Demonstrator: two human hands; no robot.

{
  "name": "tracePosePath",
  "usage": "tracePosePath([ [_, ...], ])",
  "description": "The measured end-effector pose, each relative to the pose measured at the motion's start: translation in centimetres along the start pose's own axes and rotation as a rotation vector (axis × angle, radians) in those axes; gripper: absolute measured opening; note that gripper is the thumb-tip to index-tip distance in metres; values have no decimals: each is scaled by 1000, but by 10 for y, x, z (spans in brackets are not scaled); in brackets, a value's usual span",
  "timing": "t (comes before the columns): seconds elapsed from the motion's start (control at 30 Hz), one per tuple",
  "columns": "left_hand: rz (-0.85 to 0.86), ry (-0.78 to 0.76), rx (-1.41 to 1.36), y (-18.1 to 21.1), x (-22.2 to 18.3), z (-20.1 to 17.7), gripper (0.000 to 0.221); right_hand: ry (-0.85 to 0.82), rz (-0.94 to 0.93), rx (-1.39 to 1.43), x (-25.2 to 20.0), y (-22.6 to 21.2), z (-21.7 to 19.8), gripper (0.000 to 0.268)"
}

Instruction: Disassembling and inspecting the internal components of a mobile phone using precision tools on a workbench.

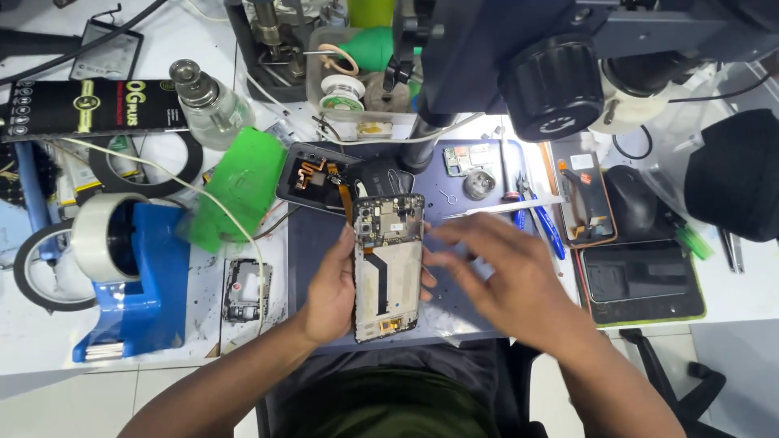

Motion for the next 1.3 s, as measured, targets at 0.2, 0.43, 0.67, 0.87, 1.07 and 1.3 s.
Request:
tracePosePath([
  [0.2, 205, 144, 412, -19, -4, -39, 61, 96, -89, 148, 0, -20, 23, 21],
  [0.43, 286, 91, 691, -18, -9, -42, 48, 141, -88, 223, -2, -21, 26, 10],
  [0.67, 191, 53, 661, -13, -9, -28, 57, 132, -18, 271, -4, -16, 28, 12],
  [0.87, 215, 51, 683, -14, -9, -30, 52, 170, -26, 292, 0, -18, 23, 9],
  [1.07, 248, -11, 651, -3, -8, -7, 53, 168, 57, 357, -1, -17, 23, 7],
  [1.3, 263, 49, 833, -7, -9, -21, 52, 69, 148, 444, -1, -12, 24, 6],
])
Point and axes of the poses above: each hand's wrist, its own x-axis towards the middle knuckle, its own z-axis out of the palm, y = z × x, the point moved 5 cm from there along x, towards the middle knuckle, and after that the axes turned 10 degrees about y, right-handed, at the moved point
